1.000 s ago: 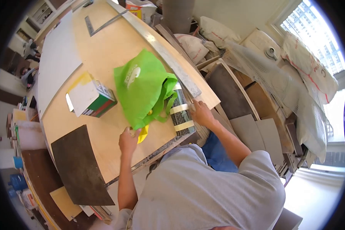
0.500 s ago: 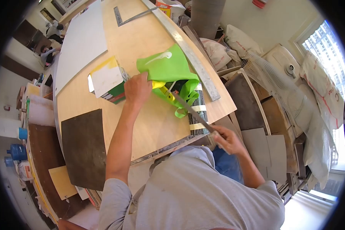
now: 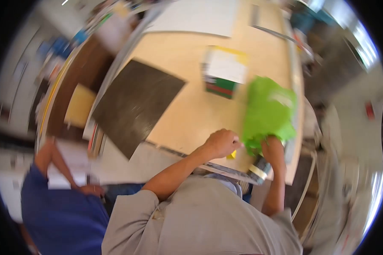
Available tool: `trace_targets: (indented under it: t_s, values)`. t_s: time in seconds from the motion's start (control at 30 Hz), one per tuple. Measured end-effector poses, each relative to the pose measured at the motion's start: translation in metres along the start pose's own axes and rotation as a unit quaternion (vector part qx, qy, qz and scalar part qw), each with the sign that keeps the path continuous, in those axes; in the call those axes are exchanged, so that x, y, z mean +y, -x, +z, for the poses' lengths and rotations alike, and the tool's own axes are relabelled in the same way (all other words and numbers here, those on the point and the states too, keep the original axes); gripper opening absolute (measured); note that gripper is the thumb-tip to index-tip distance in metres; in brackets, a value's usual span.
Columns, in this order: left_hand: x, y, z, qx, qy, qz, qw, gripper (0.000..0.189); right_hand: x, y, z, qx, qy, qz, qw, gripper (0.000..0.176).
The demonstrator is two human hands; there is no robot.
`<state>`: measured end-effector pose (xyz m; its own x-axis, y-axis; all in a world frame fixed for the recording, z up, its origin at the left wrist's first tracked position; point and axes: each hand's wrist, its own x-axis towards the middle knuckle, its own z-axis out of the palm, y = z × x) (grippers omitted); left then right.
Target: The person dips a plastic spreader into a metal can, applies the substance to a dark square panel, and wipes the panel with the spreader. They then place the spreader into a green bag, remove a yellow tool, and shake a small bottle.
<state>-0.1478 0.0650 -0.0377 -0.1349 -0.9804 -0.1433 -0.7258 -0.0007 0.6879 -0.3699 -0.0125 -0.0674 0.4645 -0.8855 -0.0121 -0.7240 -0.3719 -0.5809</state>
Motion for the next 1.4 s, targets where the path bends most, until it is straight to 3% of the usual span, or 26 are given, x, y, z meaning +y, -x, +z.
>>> trace_targets:
  t_s: [0.03, 0.07, 0.1, 0.2, 0.27, 0.3, 0.4, 0.47, 0.53, 0.6, 0.67, 0.77, 0.83, 0.9, 0.97, 1.07, 1.17, 1.27, 1.3, 1.4]
  values:
    - [-0.011, 0.017, -0.018, -0.006, 0.069, -0.059, 0.996, 0.046, -0.02, 0.018, -0.01, -0.059, -0.064, -0.082, 0.993, 0.021]
    - [-0.021, 0.036, -0.028, -0.018, 0.144, -0.108, 0.984, 0.049, -0.026, 0.03, -0.003, -0.148, -0.18, -0.076, 0.969, 0.021]
    - [-0.034, 0.055, -0.027, 0.013, 0.2, -0.147, 0.969, 0.051, -0.026, 0.044, 0.027, -0.194, -0.457, 0.055, 0.866, 0.026]
    - [-0.065, 0.095, -0.025, 0.096, 0.301, -0.196, 0.929, 0.051, -0.094, 0.047, 0.069, -0.214, -0.43, -0.028, 0.877, 0.046]
    - [-0.071, 0.119, -0.028, 0.118, 0.299, -0.183, 0.929, 0.044, -0.128, 0.029, 0.08, -0.245, -0.235, -0.088, 0.937, 0.044]
    - [-0.078, 0.135, -0.032, 0.178, 0.327, -0.182, 0.91, 0.039, -0.144, 0.023, 0.083, -0.249, -0.135, -0.12, 0.951, 0.043]
    - [-0.126, 0.197, -0.057, 0.344, 0.387, -0.157, 0.841, 0.023, -0.16, -0.007, 0.056, -0.3, 0.028, -0.208, 0.931, 0.04]
    - [-0.179, 0.257, -0.076, 0.482, 0.342, -0.177, 0.787, 0.016, -0.171, -0.015, 0.042, -0.296, -0.105, -0.163, 0.936, 0.031]
    - [-0.214, 0.321, -0.097, 0.55, 0.386, -0.293, 0.68, 0.025, -0.164, -0.024, 0.052, -0.311, -0.233, -0.133, 0.912, 0.026]
    - [-0.277, 0.368, -0.097, 0.641, 0.312, -0.352, 0.606, 0.028, -0.169, -0.024, 0.073, -0.328, -0.319, -0.078, 0.886, 0.024]
    - [-0.339, 0.397, -0.091, 0.679, 0.368, -0.374, 0.513, 0.029, -0.178, -0.021, 0.112, -0.356, -0.373, -0.008, 0.857, 0.024]
    - [-0.437, 0.418, -0.078, 0.602, 0.38, -0.433, 0.553, 0.036, -0.207, 0.002, 0.186, -0.397, -0.458, 0.128, 0.785, 0.03]
    - [-0.448, 0.405, -0.095, 0.585, 0.524, -0.337, 0.519, 0.039, -0.232, 0.016, 0.234, -0.438, -0.513, 0.188, 0.714, 0.037]
    - [-0.462, 0.394, -0.109, 0.549, 0.62, -0.267, 0.494, 0.043, -0.267, 0.029, 0.273, -0.456, -0.503, 0.219, 0.7, 0.042]
    - [-0.479, 0.384, -0.116, 0.508, 0.675, -0.225, 0.486, 0.048, -0.272, 0.038, 0.325, -0.502, -0.555, 0.27, 0.606, 0.051]
    - [-0.484, 0.372, -0.126, 0.442, 0.641, -0.277, 0.563, 0.044, -0.296, 0.051, 0.379, -0.481, -0.581, 0.313, 0.577, 0.057]
    - [-0.478, 0.371, -0.131, 0.434, 0.637, -0.259, 0.582, 0.041, -0.318, 0.048, 0.394, -0.423, -0.631, 0.34, 0.555, 0.059]
    - [-0.465, 0.364, -0.129, 0.418, 0.603, -0.274, 0.622, 0.039, -0.307, 0.042, 0.371, -0.41, -0.671, 0.265, 0.557, 0.057]
    - [-0.451, 0.356, -0.132, 0.417, 0.612, -0.278, 0.612, 0.041, -0.3, 0.037, 0.359, -0.397, -0.691, 0.24, 0.554, 0.054]
    - [-0.424, 0.337, -0.127, 0.318, 0.616, -0.247, 0.677, 0.042, -0.291, 0.016, 0.308, -0.32, -0.61, 0.248, 0.681, 0.057]
